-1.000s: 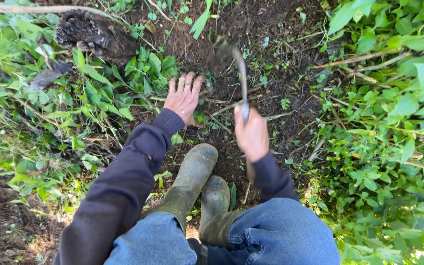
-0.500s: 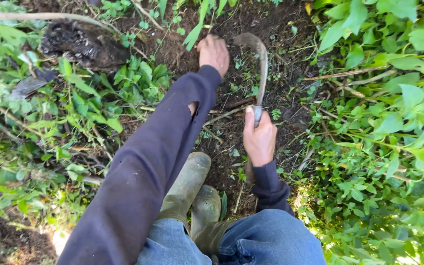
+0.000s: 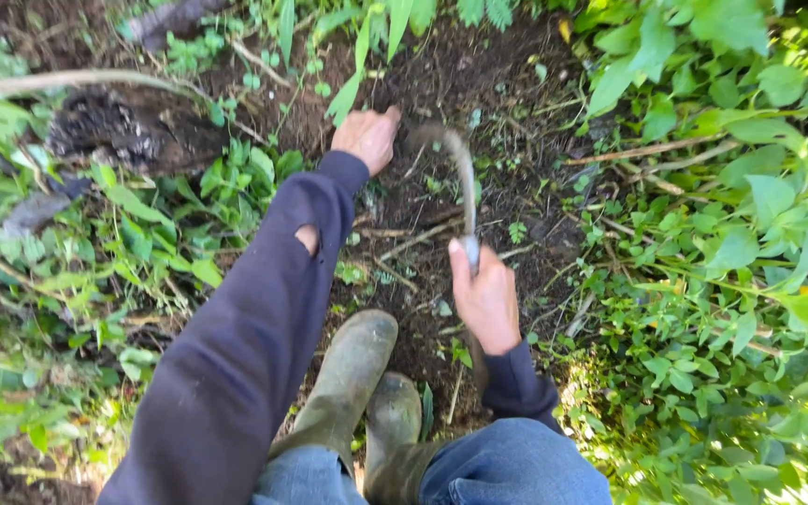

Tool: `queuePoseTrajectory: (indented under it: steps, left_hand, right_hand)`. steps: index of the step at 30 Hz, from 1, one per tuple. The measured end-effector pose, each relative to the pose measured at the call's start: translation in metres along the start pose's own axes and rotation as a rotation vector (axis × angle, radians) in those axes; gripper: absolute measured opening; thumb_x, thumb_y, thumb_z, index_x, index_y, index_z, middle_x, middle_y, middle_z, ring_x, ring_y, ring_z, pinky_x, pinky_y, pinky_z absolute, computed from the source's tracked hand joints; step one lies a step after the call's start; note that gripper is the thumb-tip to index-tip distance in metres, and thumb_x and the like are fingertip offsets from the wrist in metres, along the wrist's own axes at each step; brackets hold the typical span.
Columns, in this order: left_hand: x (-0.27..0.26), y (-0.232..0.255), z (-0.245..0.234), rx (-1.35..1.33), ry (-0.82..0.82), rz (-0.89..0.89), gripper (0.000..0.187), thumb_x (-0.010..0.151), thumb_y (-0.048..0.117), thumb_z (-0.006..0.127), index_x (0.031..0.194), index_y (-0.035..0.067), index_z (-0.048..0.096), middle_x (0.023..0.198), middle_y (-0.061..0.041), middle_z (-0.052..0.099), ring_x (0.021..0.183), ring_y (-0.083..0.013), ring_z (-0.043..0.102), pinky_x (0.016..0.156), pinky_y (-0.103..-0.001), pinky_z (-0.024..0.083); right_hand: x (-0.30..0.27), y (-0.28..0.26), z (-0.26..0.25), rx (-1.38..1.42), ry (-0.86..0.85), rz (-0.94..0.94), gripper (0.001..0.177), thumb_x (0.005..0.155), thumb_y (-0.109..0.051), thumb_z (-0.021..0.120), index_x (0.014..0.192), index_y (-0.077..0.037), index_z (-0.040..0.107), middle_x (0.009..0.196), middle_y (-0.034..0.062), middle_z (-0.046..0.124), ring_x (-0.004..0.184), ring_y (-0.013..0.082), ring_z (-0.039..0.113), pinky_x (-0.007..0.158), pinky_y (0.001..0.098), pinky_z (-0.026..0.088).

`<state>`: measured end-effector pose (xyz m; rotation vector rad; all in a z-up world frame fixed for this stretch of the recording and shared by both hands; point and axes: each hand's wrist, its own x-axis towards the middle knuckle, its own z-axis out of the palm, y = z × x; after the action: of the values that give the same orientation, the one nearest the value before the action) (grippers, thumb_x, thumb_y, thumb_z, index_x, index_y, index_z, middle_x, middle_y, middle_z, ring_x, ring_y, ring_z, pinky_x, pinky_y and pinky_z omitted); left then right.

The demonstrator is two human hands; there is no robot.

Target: The person uses a sickle to cut weeds and grass at ground level in a garden. They repeatedly swing the tool to clear vegetation and use their left hand to pull up the cut plants, continuing the process across the area.

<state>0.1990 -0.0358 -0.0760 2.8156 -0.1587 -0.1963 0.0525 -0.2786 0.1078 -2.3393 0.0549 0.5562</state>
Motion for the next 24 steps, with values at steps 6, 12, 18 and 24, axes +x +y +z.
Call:
queuePoseTrajectory:
  steps: [6, 12, 18, 24]
  left_hand:
    - [0.0, 0.01, 0.001, 0.075, 0.038, -0.05, 0.029, 0.093, 0.015, 0.049, 0.119, 0.01, 0.063, 0.078, -0.017, 0.076, 0.08, -0.0386, 0.078, 0.071, -0.052, 0.061]
    - [-0.044, 0.021, -0.004, 0.089, -0.034, 0.009, 0.033, 0.093, 0.014, 0.049, 0.121, 0.013, 0.067, 0.076, -0.015, 0.077, 0.078, -0.036, 0.078, 0.07, -0.052, 0.061]
    - [-0.07, 0.003, -0.026, 0.064, -0.073, 0.086, 0.03, 0.097, 0.016, 0.046, 0.118, 0.014, 0.067, 0.08, -0.015, 0.077, 0.079, -0.0362, 0.078, 0.072, -0.05, 0.06]
    - [-0.108, -0.023, -0.022, 0.134, -0.229, 0.147, 0.031, 0.098, 0.018, 0.049, 0.113, 0.019, 0.076, 0.091, -0.013, 0.079, 0.092, -0.0339, 0.077, 0.083, -0.048, 0.058]
  right_hand:
    - [0.052, 0.003, 0.021, 0.101, 0.197, -0.151, 0.05, 0.108, -0.045, 0.053, 0.077, -0.005, 0.058, 0.056, 0.0191, 0.059, 0.053, 0.0334, 0.063, 0.05, 0.043, 0.046]
    - [0.021, 0.008, 0.004, 0.131, 0.02, 0.018, 0.05, 0.107, -0.04, 0.05, 0.073, -0.005, 0.061, 0.049, 0.0139, 0.061, 0.041, 0.0202, 0.063, 0.038, 0.0309, 0.049]
    - [0.016, 0.009, 0.017, 0.088, -0.034, 0.024, 0.056, 0.102, -0.053, 0.048, 0.07, -0.008, 0.057, 0.047, 0.0127, 0.061, 0.049, 0.0282, 0.069, 0.052, 0.0431, 0.055]
    - [-0.018, -0.022, -0.015, -0.066, 0.072, -0.059, 0.052, 0.106, -0.045, 0.05, 0.077, -0.002, 0.058, 0.057, 0.0183, 0.06, 0.057, 0.0343, 0.067, 0.054, 0.0437, 0.048]
